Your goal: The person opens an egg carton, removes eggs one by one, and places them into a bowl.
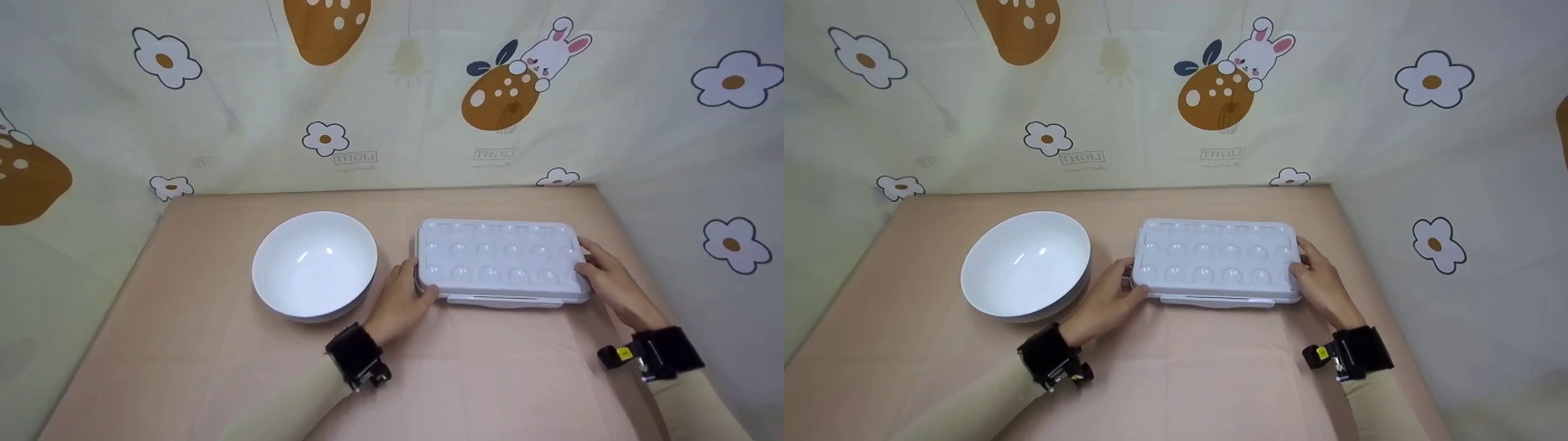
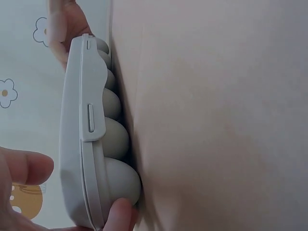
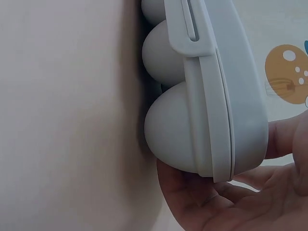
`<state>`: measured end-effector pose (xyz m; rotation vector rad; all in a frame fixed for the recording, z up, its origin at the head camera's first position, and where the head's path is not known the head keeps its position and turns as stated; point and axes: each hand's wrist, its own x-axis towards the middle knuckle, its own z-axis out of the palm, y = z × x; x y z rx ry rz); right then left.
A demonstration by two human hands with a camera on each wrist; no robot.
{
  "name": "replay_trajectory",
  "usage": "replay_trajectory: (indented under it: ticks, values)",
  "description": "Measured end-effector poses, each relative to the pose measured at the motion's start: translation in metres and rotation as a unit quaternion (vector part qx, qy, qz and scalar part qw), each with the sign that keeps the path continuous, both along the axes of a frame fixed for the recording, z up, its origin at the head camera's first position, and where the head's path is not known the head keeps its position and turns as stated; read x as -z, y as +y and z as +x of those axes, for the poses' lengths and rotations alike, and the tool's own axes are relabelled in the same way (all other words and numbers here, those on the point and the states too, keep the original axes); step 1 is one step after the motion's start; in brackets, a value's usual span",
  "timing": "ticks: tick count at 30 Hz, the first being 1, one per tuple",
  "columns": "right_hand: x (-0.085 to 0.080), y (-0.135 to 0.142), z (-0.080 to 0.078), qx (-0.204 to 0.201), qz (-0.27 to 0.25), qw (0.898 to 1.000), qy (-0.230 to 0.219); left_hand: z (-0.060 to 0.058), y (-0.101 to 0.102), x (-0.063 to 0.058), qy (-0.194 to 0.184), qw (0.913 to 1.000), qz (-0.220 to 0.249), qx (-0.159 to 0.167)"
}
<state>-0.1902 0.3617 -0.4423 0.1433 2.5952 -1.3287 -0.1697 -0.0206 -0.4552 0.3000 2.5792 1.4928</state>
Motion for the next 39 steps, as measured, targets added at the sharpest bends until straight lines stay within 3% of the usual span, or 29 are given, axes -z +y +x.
replay_trajectory:
  ticks: [15, 27, 32, 39]
  values:
    - [0.002, -0.034, -0.024, -0.024, -0.024, 0.999, 0.012, 0.011, -0.019, 0.007, 0.028, 0.9991, 0.014, -0.028]
    - [0.006, -0.04, -0.039, -0.006, -0.026, 0.999, 0.018, -0.001, -0.014, 0.008, 0.02, 0.999, 0.013, -0.039]
    - [0.01, -0.039, -0.039, -0.006, -0.027, 0.999, 0.029, -0.004, -0.013, 0.011, 0.023, 0.9992, 0.009, -0.033]
    - [0.013, -0.039, -0.028, -0.005, 0.007, 0.998, 0.058, 0.005, -0.012, 0.009, 0.046, 0.9987, -0.021, -0.002]
